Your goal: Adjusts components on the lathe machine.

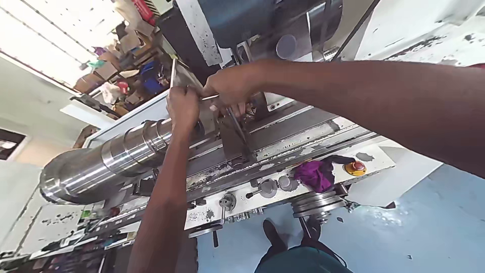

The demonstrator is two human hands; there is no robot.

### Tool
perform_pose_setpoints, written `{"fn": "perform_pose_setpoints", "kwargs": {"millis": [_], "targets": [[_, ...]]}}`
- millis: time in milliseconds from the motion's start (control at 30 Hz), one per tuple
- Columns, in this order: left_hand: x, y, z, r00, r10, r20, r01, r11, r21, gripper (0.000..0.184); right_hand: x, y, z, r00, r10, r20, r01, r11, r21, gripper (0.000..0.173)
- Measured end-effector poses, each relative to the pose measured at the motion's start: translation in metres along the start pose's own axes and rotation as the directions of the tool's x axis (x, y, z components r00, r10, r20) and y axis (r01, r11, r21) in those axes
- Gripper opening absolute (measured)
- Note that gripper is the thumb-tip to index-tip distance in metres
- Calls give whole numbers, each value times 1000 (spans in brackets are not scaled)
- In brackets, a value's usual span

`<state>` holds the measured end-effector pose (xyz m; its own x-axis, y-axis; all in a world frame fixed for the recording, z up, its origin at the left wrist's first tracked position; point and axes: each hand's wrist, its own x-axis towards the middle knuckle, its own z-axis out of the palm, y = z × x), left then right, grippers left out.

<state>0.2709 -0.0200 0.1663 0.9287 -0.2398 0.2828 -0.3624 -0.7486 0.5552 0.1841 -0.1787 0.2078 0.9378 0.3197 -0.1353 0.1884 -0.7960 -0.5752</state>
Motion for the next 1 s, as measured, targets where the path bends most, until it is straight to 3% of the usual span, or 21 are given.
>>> {"fn": "perform_pose_setpoints", "kwargs": {"millis": [100,233,333,433,467,533,600,667,733,800,933,1000], "targets": [[7,-6,-4,991,5,130,4,998,-66,36,-4,9,-8,995,36,96,-66,939,337,27],[19,-5,-6,966,26,258,23,982,-187,27,3,26,-11,995,21,101,-57,928,369,28],[34,-4,1,955,49,291,22,971,-238,33,12,26,7,991,86,104,-128,847,516,28],[50,15,23,947,54,315,69,928,-367,52,8,8,31,953,304,-2,-225,709,668,26],[52,26,32,932,70,357,98,897,-432,54,7,-3,43,904,410,-120,-223,691,688,24],[48,52,48,841,195,505,148,815,-561,53,8,-29,68,720,603,-344,-241,682,690,25],[35,76,58,663,372,649,205,744,-636,48,8,-56,83,524,734,-432,-314,638,703,30],[36,83,66,465,499,731,229,730,-644,52,14,-61,95,410,772,-486,-344,624,702,38],[43,79,74,378,573,727,189,721,-666,60,17,-48,103,418,720,-554,-295,684,667,49],[47,78,75,337,590,734,150,736,-660,69,14,-33,101,506,635,-584,-262,758,597,60],[56,76,57,355,515,780,-63,846,-530,77,4,-17,93,617,519,-592,-266,845,463,71],[54,66,28,421,452,786,-85,883,-462,69,4,-13,93,628,496,-600,-238,856,458,70]]}}
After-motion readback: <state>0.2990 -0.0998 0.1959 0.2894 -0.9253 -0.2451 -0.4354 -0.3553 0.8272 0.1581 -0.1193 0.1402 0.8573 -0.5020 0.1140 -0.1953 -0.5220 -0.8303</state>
